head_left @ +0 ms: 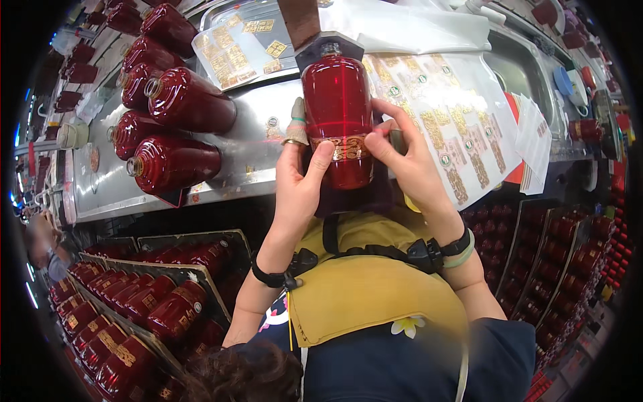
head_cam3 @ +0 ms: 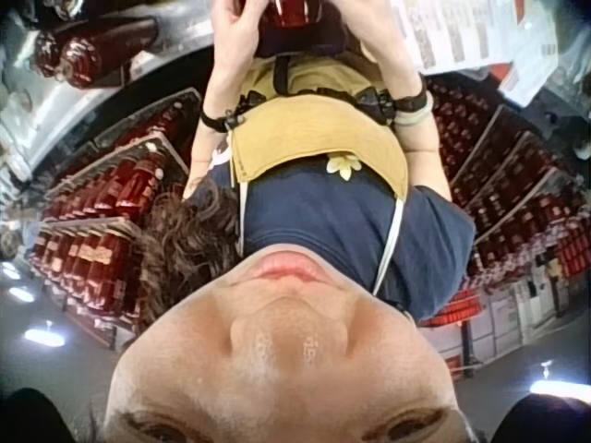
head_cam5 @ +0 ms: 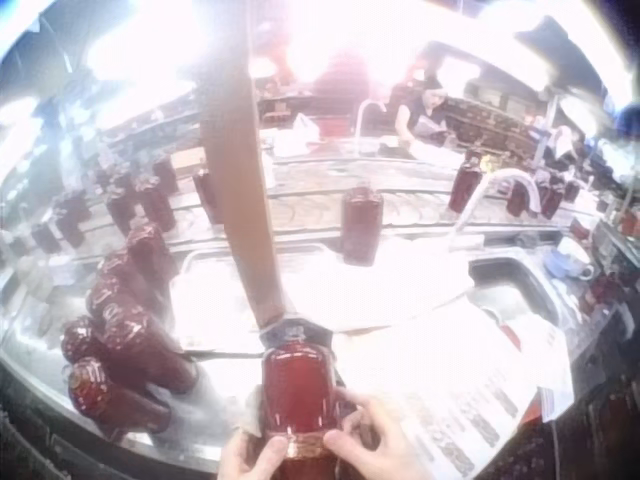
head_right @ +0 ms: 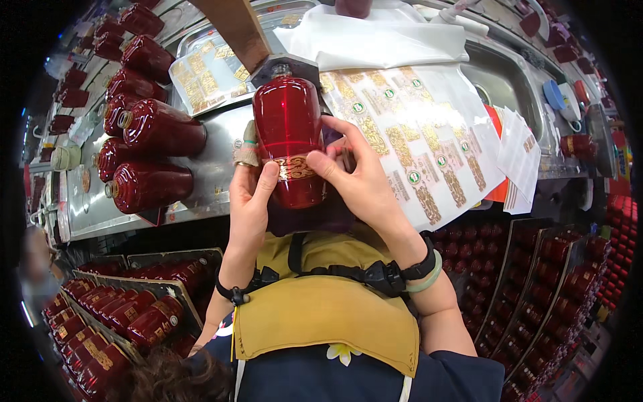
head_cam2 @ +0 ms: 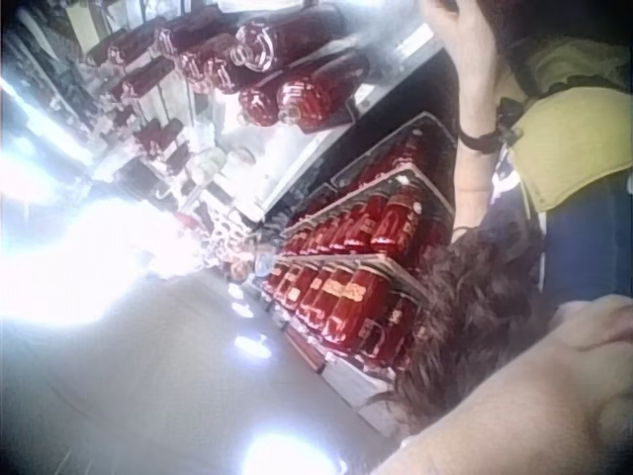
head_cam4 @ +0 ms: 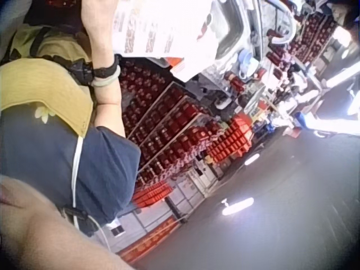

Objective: Applying and cleaning labels on liquor bottles at a factory workstation.

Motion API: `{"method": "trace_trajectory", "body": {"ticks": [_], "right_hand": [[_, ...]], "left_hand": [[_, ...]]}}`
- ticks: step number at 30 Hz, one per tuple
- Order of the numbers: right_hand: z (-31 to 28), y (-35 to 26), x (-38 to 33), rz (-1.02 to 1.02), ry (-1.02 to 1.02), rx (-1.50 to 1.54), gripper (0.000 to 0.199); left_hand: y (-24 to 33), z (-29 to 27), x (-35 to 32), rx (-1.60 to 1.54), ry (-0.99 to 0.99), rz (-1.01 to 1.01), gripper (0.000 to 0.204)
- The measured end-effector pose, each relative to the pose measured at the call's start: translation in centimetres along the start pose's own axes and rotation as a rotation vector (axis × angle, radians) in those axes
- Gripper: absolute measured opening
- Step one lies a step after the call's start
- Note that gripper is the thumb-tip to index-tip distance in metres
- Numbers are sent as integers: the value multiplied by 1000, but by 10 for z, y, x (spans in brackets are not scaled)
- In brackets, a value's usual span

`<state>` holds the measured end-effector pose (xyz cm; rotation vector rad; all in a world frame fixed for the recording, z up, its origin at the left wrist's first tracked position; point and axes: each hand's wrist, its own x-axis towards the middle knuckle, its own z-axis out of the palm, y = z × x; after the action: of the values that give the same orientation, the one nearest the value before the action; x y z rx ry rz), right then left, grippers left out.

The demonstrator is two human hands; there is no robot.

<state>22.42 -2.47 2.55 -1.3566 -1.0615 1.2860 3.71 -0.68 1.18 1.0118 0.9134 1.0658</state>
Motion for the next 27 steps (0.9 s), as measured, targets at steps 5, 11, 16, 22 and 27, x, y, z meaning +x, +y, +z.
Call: {"method": "trace_trajectory", "body": {"ticks": [5, 11, 16, 22, 27], "right_hand": [[-6, -2, 1, -84, 157, 82, 46], [9, -17, -17, -143, 155, -227, 20], [-8, -7, -11, -246, 310, -250, 19], [-15, 16, -4, -226, 327, -413, 17], [-29, 13, -7, -228, 339, -230, 21]], "left_hand": [[3, 2, 1, 53, 17, 60, 64], [2, -2, 2, 123, 18, 62, 66], [2, 0, 5, 156, 22, 116, 67], [-10, -7, -4, 627, 172, 379, 71], [9, 3, -26, 1214, 19, 620, 73]]}}
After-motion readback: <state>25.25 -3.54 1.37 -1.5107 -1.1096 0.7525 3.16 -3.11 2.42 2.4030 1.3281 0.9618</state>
